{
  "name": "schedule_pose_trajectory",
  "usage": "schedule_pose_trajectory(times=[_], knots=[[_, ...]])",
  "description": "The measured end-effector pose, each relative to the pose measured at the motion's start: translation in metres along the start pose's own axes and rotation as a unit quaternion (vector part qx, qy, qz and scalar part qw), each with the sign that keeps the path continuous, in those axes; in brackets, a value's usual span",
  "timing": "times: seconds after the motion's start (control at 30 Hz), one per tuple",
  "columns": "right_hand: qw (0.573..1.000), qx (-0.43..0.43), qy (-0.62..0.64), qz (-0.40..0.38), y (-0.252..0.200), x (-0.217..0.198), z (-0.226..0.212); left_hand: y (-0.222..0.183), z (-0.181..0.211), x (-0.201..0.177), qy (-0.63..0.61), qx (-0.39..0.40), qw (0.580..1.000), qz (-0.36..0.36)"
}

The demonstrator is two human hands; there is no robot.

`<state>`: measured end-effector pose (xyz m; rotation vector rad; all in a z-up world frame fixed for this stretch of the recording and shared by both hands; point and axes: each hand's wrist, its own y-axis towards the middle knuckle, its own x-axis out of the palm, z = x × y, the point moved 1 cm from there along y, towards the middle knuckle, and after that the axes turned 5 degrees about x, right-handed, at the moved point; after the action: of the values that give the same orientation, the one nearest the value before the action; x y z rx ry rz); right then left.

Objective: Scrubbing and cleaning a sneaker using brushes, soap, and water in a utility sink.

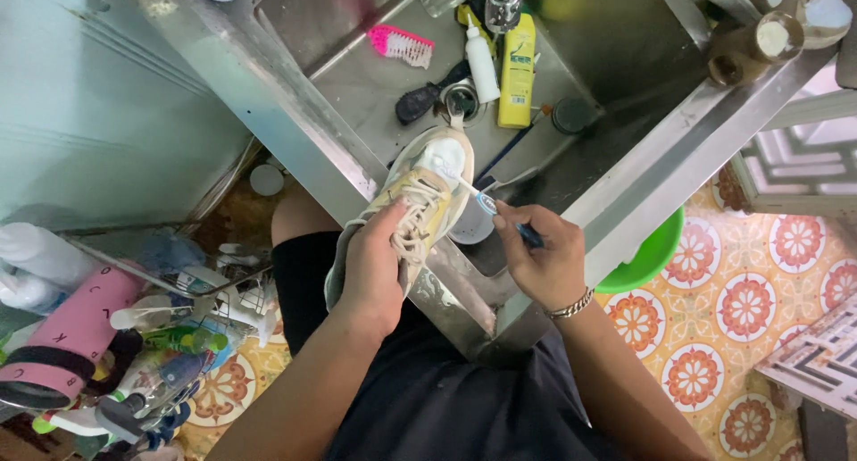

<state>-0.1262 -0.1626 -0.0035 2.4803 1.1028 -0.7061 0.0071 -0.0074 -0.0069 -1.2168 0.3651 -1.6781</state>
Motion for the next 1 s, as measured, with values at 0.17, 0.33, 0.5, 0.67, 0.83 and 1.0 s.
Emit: schedule_pose_trajectory(times=[0.17,0.33,0.5,0.67,0.83,1.0], knots=[[0.999,0.042,0.006,0.01,-0.014,0.002,0.002,0.0,0.0,0.001,0.01,-0.009,1.0,0.005],[0.998,0.062,0.012,0.022,-0.019,0.003,0.006,0.001,0.002,0.001,0.005,0.013,1.0,-0.004],[0.998,0.038,-0.009,0.046,-0.01,0.007,-0.001,0.002,0.001,-0.001,0.012,-0.014,1.0,0.001],[0.997,0.026,-0.012,0.069,-0.006,0.01,0.007,0.002,0.002,-0.004,0.003,0.01,1.0,0.003],[0.985,0.042,0.133,0.106,-0.014,0.009,0.051,0.002,0.005,-0.007,0.027,0.048,0.998,0.017],[0.852,0.183,0.48,0.106,-0.02,-0.011,0.082,-0.002,0.009,-0.004,0.03,0.04,0.999,0.011]])
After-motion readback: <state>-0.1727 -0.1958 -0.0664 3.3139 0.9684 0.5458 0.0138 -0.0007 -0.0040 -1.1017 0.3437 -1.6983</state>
